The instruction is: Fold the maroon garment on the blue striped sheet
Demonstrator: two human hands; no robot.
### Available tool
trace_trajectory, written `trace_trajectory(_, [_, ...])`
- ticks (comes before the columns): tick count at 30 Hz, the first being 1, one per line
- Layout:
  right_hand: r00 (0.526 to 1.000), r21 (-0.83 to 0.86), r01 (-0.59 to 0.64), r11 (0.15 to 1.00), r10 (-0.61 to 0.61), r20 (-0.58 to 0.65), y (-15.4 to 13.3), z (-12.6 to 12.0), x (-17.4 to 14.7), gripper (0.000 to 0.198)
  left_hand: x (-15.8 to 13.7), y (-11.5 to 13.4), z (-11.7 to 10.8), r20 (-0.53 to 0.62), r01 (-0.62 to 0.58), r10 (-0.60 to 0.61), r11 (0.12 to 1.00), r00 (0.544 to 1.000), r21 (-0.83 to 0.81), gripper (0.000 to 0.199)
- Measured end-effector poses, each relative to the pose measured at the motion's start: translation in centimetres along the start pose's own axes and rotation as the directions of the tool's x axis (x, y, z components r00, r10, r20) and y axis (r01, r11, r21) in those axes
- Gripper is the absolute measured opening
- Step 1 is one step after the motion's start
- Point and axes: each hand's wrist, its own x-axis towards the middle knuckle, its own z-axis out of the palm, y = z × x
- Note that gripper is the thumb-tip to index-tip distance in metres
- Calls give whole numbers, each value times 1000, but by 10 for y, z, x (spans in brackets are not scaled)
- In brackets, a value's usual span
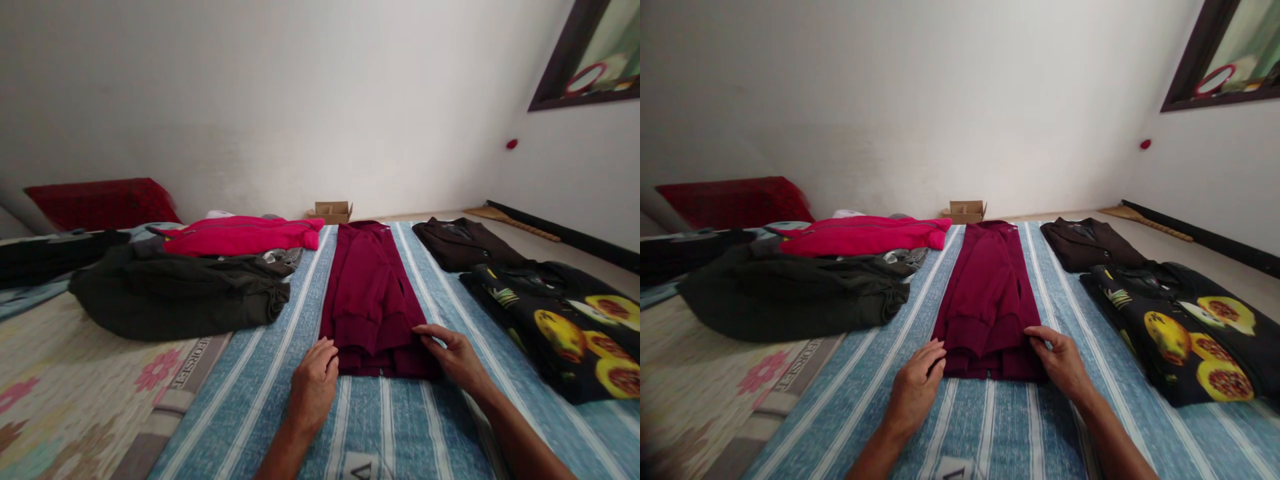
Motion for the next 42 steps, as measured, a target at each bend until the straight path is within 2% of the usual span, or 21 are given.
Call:
trace_trajectory(10, [1000,-162,-23,986,26,16,-23,9,16,29,-1,2,2,-74,46,-48,999,996,-24,24])
trace_trajectory(18, [997,-205,-78,976,75,-21,-17,16,29,29,0,5,2,-106,61,-64,998,992,-35,24])
trace_trajectory(28, [996,-416,-87,905,85,-23,-24,20,51,35,2,12,5,-87,-9,12,1000,996,30,27])
trace_trajectory(30, [996,-441,-87,893,87,-19,-24,20,55,35,8,18,4,-26,-58,59,997,998,53,32])
trace_trajectory(33, [995,-438,-92,894,96,-15,-24,21,60,31,24,30,3,178,-133,114,987,977,93,47])
trace_trajectory(37, [987,-386,-149,910,160,-4,-24,22,64,29,49,44,3,474,-180,89,972,876,150,62])
trace_trajectory(39, [978,-330,-197,923,209,2,-24,23,65,29,58,47,7,551,-200,74,965,831,172,66])
trace_trajectory(42, [967,-274,-241,931,256,18,-27,22,66,29,65,50,14,611,-222,49,952,790,210,70])
